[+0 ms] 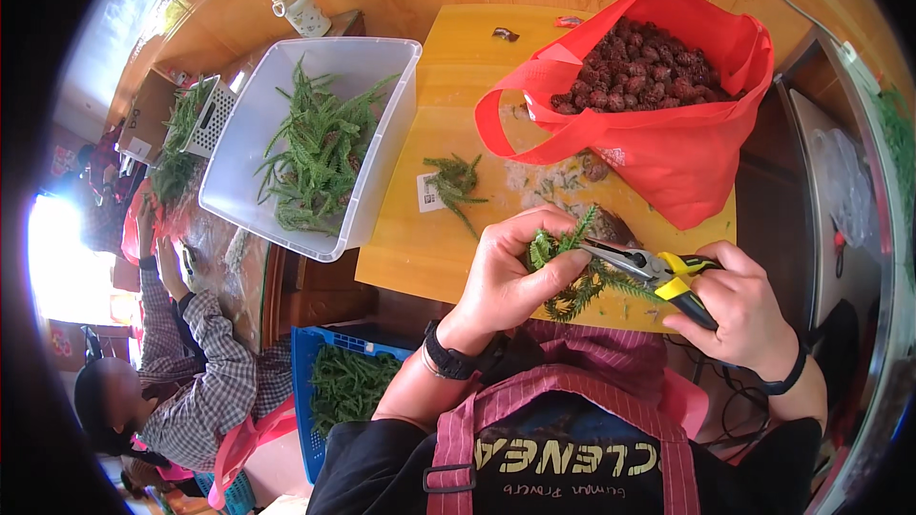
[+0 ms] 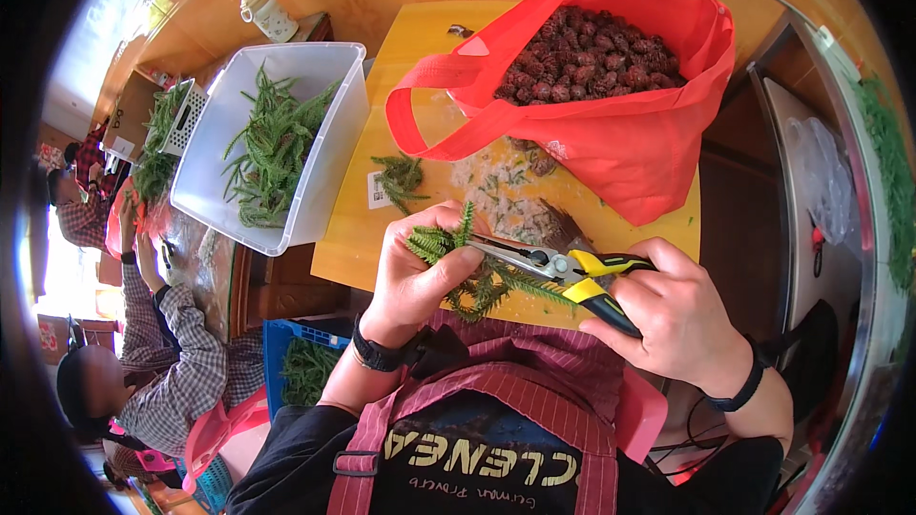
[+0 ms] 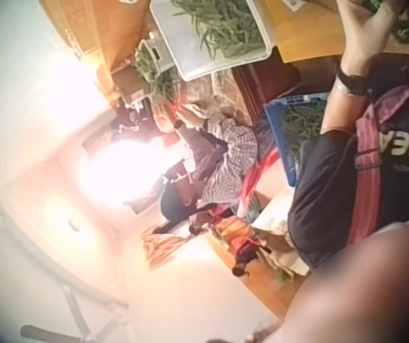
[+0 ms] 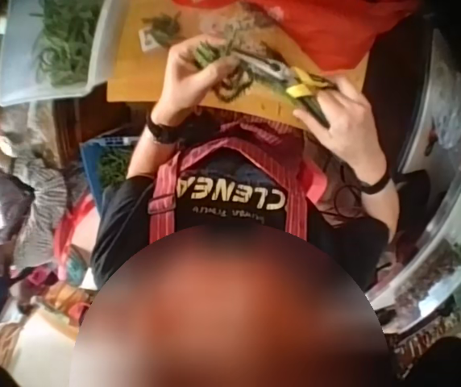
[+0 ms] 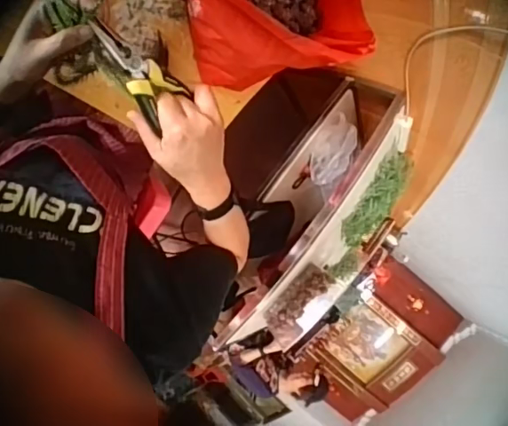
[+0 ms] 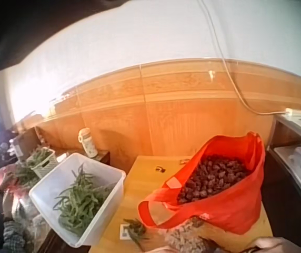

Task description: Trimming green stems or branches using yellow pruners on a cutting board.

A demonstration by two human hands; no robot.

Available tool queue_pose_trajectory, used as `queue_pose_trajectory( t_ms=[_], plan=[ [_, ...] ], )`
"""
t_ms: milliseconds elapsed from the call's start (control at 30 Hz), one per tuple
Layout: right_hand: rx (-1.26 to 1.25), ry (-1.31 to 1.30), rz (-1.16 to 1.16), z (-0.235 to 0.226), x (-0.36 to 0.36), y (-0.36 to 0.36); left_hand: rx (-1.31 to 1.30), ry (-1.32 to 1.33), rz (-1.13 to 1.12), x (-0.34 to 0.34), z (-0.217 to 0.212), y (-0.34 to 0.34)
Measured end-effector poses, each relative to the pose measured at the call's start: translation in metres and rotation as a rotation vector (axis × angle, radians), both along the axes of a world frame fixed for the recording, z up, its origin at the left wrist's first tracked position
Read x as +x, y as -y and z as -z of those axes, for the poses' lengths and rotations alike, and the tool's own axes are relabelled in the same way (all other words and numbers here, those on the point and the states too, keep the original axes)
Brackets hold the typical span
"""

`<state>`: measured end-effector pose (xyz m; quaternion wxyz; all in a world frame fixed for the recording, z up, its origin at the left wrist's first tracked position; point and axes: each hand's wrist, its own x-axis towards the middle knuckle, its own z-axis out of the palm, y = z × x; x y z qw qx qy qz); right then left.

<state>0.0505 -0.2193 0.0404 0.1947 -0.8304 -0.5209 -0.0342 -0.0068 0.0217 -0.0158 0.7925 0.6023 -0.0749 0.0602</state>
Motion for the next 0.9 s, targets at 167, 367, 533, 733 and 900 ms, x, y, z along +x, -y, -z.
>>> queue_pose_trajectory(
  t_ms=[167, 367, 533, 733, 900],
  plan=[
    [-0.024, -0.005, 0.009, -0.002, -0.001, 0.001, -0.057, -0.072, 0.013, 0.000, -0.001, 0.003],
    [-0.068, -0.020, 0.043, -0.003, -0.004, 0.006, -0.080, -0.124, 0.009, 0.004, 0.005, 0.007],
    [-0.090, -0.036, 0.093, -0.004, -0.007, 0.008, -0.115, -0.183, 0.016, 0.005, 0.006, 0.011],
    [-0.113, -0.339, 0.082, -0.002, 0.002, 0.010, -0.208, -0.226, 0.024, 0.005, 0.007, 0.013],
    [-0.002, -0.520, 0.089, 0.005, 0.003, 0.007, -0.215, -0.274, 0.049, 0.005, 0.006, 0.011]
  ],
)
